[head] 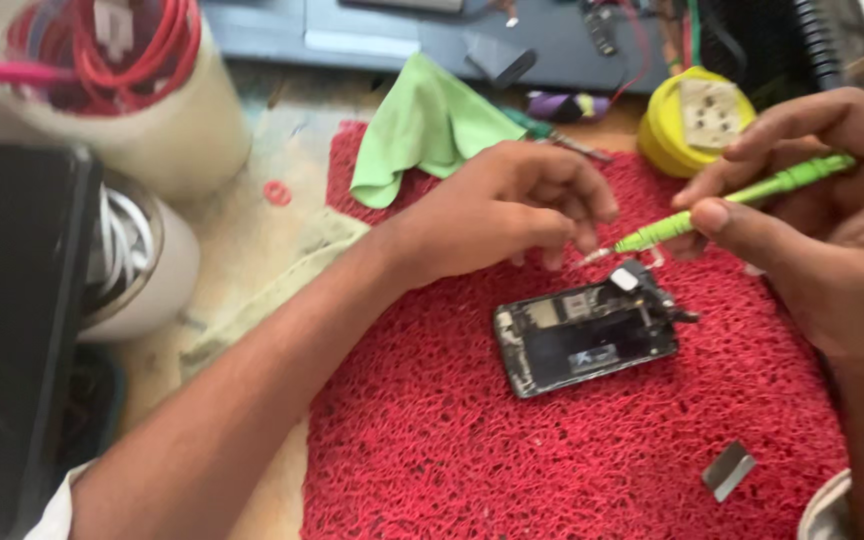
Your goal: The person uses a green screwdriver and tweezers to manipulate components inside a disassembled smartphone. They repeatedly probe the internal circuitry and battery area, occasionally switching tools to adjust small parts.
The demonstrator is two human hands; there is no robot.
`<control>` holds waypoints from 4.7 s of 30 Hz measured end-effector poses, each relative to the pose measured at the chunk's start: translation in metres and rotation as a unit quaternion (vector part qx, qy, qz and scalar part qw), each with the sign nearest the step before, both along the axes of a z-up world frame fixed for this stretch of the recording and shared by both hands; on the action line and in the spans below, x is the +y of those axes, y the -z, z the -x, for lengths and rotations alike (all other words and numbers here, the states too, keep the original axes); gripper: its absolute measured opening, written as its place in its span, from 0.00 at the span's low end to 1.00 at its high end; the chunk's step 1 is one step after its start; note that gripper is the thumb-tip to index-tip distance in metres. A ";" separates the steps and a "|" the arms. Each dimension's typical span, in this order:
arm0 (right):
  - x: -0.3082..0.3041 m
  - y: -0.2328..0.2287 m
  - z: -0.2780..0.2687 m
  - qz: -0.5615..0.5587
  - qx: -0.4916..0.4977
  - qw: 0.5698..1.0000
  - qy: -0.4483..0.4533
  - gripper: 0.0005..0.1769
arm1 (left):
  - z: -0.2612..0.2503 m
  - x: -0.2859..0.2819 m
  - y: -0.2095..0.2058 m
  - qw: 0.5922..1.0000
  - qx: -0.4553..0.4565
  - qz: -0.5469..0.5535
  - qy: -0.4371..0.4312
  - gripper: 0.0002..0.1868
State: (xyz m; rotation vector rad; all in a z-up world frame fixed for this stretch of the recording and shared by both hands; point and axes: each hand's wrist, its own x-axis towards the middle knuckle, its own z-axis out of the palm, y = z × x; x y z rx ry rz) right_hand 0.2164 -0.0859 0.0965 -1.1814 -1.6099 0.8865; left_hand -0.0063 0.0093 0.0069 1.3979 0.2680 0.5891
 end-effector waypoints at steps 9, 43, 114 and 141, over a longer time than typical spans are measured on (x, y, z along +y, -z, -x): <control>0.009 -0.002 -0.010 0.017 -0.011 0.997 0.077 0.16 | 0.000 -0.006 0.010 0.993 -0.055 -0.062 -0.086 0.13; 0.001 0.004 -0.152 0.186 -0.449 0.832 0.268 0.28 | -0.107 -0.034 -0.078 0.904 0.033 -0.353 -0.239 0.15; 0.024 0.005 0.003 0.073 -0.356 0.932 0.002 0.28 | -0.037 0.059 -0.002 0.954 0.076 -0.194 -0.216 0.09; -0.066 -0.017 -0.012 0.145 -0.280 0.941 -0.126 0.15 | -0.045 0.072 0.014 0.914 0.065 -0.317 -0.246 0.08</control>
